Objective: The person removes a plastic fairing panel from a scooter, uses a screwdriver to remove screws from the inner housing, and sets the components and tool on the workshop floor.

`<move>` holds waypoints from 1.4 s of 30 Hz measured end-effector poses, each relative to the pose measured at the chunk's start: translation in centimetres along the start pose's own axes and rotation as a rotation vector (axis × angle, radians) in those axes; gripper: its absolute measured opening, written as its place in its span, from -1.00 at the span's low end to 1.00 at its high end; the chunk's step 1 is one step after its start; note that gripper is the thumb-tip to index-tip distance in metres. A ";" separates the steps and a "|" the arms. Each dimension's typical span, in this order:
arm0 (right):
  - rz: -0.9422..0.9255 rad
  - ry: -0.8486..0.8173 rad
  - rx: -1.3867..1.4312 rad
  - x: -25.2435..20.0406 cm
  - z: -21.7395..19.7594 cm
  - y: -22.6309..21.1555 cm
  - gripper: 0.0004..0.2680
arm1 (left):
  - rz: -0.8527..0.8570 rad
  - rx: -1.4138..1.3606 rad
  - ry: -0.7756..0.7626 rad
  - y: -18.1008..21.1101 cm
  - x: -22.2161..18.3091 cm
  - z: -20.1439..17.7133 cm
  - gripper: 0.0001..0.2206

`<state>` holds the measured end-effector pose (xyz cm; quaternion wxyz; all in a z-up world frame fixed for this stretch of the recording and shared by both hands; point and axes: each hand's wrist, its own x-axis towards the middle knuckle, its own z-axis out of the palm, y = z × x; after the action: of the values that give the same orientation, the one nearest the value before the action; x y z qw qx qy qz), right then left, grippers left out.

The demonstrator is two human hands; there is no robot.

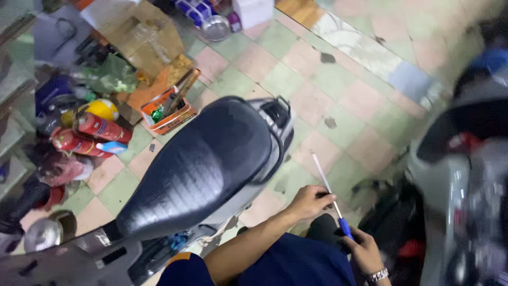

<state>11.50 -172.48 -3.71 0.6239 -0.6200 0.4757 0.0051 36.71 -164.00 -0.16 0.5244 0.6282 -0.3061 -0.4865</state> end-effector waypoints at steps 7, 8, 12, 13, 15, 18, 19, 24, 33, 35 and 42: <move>-0.147 -0.124 -0.434 21.4 -12.4 -11.2 -0.81 | -0.071 -0.108 0.304 2.2 22.5 -2.5 -0.73; -0.355 -0.137 -0.586 25.5 -13.6 -14.3 -0.81 | -0.032 -0.159 0.368 2.6 25.1 -4.2 -0.73; -0.086 -0.351 -0.519 35.4 -15.8 -25.4 -0.79 | -0.047 -0.235 0.614 6.0 32.2 -9.0 -0.76; -0.124 -0.398 -0.632 37.7 -15.8 -28.4 -0.77 | -0.055 -0.260 0.654 6.4 33.1 -9.8 -0.76; -0.191 -0.498 -0.777 42.0 -14.6 -34.4 -0.75 | -0.015 -0.288 0.825 6.9 35.2 -12.5 -0.75; -0.193 -0.636 -0.865 49.0 -11.2 -41.7 -0.71 | -0.032 -0.465 0.981 5.5 39.4 -16.0 -0.74; -0.188 -0.715 -0.891 51.4 -9.7 -43.7 -0.70 | -0.021 -0.475 1.028 4.5 40.7 -17.4 -0.74; -0.256 -0.885 -1.150 61.2 0.3 -54.1 -0.71 | -0.183 -0.544 1.345 3.0 46.9 -26.7 -0.77; -0.326 -1.236 -1.324 71.1 21.2 -66.1 -0.72 | 0.293 -0.813 1.760 10.8 47.0 -43.5 -0.76; -0.496 -1.347 -1.342 71.5 26.3 -67.2 -0.66 | 0.352 -0.761 1.828 10.7 45.2 -45.5 -0.79; -0.530 -1.564 -1.608 69.7 44.6 -68.9 -0.74 | 0.336 -1.046 2.226 4.2 36.2 -50.1 -0.79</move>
<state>116.93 -194.32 -2.41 0.1542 -0.7464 -0.3271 0.5587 96.24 -179.39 -7.78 0.7421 0.3680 0.4594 0.3206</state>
